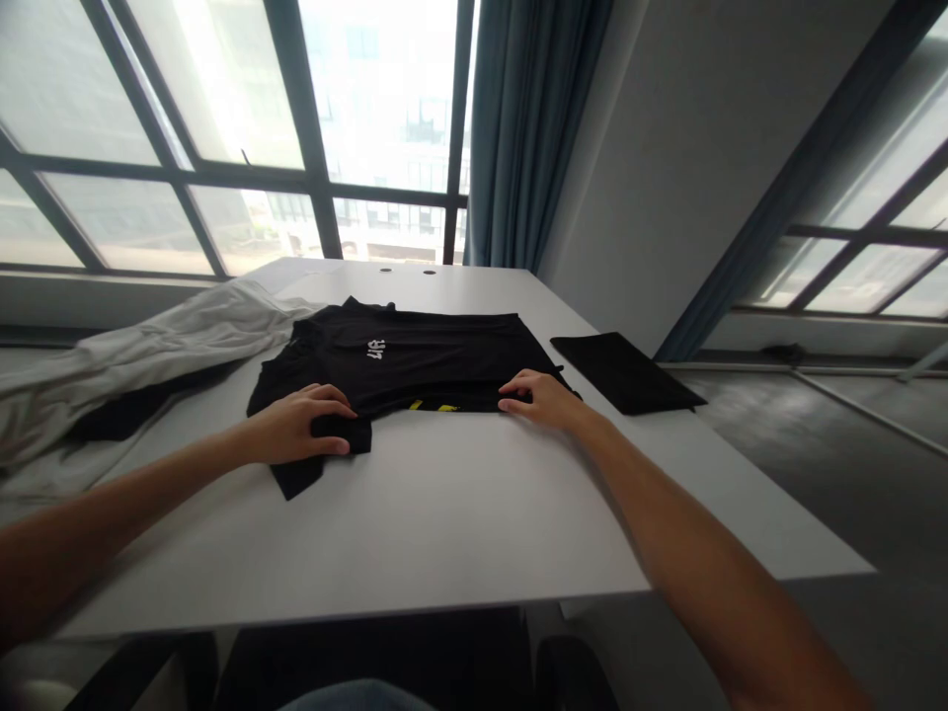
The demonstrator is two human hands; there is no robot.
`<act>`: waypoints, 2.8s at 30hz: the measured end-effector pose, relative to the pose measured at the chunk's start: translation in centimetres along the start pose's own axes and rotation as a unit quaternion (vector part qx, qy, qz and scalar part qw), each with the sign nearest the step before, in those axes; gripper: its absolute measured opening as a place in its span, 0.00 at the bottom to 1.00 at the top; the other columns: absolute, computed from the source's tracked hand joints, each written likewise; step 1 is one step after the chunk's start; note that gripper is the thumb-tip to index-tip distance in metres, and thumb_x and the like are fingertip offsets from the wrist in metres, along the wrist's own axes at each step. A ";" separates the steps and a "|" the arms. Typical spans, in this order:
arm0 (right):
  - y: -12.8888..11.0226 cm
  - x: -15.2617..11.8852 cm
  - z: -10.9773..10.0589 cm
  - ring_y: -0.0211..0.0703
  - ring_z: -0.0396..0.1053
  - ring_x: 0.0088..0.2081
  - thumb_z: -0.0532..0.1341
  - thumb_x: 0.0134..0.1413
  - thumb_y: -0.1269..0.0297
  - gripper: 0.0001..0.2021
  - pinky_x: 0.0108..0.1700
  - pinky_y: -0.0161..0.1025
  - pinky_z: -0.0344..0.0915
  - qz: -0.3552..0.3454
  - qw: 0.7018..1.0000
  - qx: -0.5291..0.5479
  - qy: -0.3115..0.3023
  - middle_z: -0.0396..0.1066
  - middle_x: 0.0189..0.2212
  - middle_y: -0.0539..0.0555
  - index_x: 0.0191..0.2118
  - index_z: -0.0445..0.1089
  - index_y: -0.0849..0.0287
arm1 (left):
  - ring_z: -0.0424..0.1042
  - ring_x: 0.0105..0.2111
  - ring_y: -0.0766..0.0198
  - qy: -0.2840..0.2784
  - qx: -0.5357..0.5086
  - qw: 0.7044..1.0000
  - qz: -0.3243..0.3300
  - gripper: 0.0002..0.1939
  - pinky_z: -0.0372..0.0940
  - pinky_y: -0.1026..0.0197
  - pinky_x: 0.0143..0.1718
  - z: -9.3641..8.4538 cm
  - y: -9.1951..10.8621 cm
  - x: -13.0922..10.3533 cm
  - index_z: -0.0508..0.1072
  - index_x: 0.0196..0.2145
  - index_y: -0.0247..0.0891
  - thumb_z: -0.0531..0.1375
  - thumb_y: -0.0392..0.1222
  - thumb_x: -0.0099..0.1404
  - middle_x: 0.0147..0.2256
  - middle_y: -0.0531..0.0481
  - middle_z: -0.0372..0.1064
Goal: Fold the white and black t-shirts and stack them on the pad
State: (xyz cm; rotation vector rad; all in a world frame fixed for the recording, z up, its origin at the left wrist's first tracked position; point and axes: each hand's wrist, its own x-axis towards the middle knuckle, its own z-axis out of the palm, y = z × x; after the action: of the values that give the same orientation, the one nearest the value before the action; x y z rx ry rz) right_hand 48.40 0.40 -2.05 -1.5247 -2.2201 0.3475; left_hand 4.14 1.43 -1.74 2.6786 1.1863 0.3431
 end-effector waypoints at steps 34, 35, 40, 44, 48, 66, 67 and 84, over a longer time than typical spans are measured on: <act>-3.5 0.0 3.8 0.41 0.70 0.33 0.61 0.62 0.65 0.08 0.37 0.39 0.65 -0.052 0.998 -0.038 0.022 0.73 0.36 0.54 0.36 0.77 0.58 | 0.76 0.36 0.63 0.077 -0.087 0.981 0.152 0.14 0.69 0.64 0.41 -2.8 -0.3 -1.3 0.83 0.41 0.39 0.60 0.49 0.70 0.39 0.45 0.76; -3.5 0.0 3.9 0.41 0.70 0.34 0.61 0.62 0.66 0.07 0.37 0.39 0.65 -0.055 0.997 -0.041 0.024 0.73 0.37 0.54 0.35 0.77 0.58 | 0.76 0.36 0.63 0.084 -0.087 0.980 0.160 0.14 0.69 0.65 0.40 -2.9 -0.4 -1.3 0.83 0.41 0.39 0.60 0.48 0.70 0.39 0.45 0.76; -3.8 0.0 3.0 0.46 0.71 0.40 0.59 0.63 0.68 0.08 0.44 0.42 0.66 -0.106 0.990 -0.081 0.055 0.74 0.39 0.57 0.34 0.75 0.58 | 0.75 0.34 0.64 0.104 -0.085 0.976 0.173 0.13 0.69 0.66 0.37 -2.9 -0.5 -1.3 0.82 0.40 0.38 0.61 0.47 0.70 0.38 0.45 0.76; -3.9 -0.1 1.8 0.49 0.72 0.40 0.58 0.64 0.68 0.08 0.48 0.46 0.65 -0.150 0.980 -0.120 0.047 0.77 0.38 0.58 0.35 0.75 0.58 | 0.76 0.35 0.64 0.086 -0.083 0.978 0.173 0.13 0.69 0.66 0.39 -2.6 -0.5 -1.3 0.82 0.41 0.38 0.60 0.47 0.70 0.39 0.45 0.76; -4.5 -0.5 1.5 0.47 0.74 0.37 0.58 0.64 0.67 0.09 0.46 0.44 0.66 -0.132 0.985 -0.109 -0.020 0.78 0.35 0.55 0.36 0.76 0.57 | 0.75 0.36 0.64 0.061 -0.084 0.979 0.173 0.12 0.68 0.66 0.41 -2.3 -0.5 -1.4 0.82 0.40 0.38 0.60 0.45 0.70 0.39 0.45 0.76; 1.4 -1.9 -3.5 0.45 0.72 0.37 0.65 0.49 0.57 0.11 0.40 0.39 0.67 0.075 0.988 -0.059 -0.124 0.76 0.37 0.56 0.33 0.79 0.58 | 0.76 0.35 0.64 -0.016 -0.103 0.981 0.162 0.12 0.68 0.66 0.40 -1.4 -0.8 -1.2 0.82 0.39 0.38 0.60 0.45 0.70 0.38 0.46 0.76; 1.3 -1.9 -3.4 0.45 0.72 0.36 0.65 0.50 0.56 0.11 0.40 0.39 0.67 0.067 0.989 -0.056 -0.118 0.76 0.37 0.56 0.33 0.79 0.58 | 0.76 0.35 0.63 -0.017 -0.102 0.981 0.161 0.12 0.68 0.66 0.40 -1.4 -0.8 -1.2 0.82 0.39 0.38 0.60 0.45 0.70 0.38 0.46 0.76; 1.8 -2.8 -5.0 0.47 0.73 0.33 0.70 0.43 0.51 0.16 0.35 0.39 0.67 0.141 0.980 -0.043 -0.133 0.77 0.30 0.53 0.36 0.81 0.56 | 0.77 0.36 0.62 -0.023 -0.113 0.982 0.149 0.13 0.69 0.65 0.40 -1.4 -0.5 -1.2 0.83 0.39 0.39 0.61 0.48 0.70 0.38 0.45 0.77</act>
State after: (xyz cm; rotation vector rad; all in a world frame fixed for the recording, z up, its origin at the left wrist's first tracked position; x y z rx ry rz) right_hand 53.12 -1.73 1.05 -1.9473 -2.2385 0.5772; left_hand 2.56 0.99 -0.66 2.6426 0.6841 0.4295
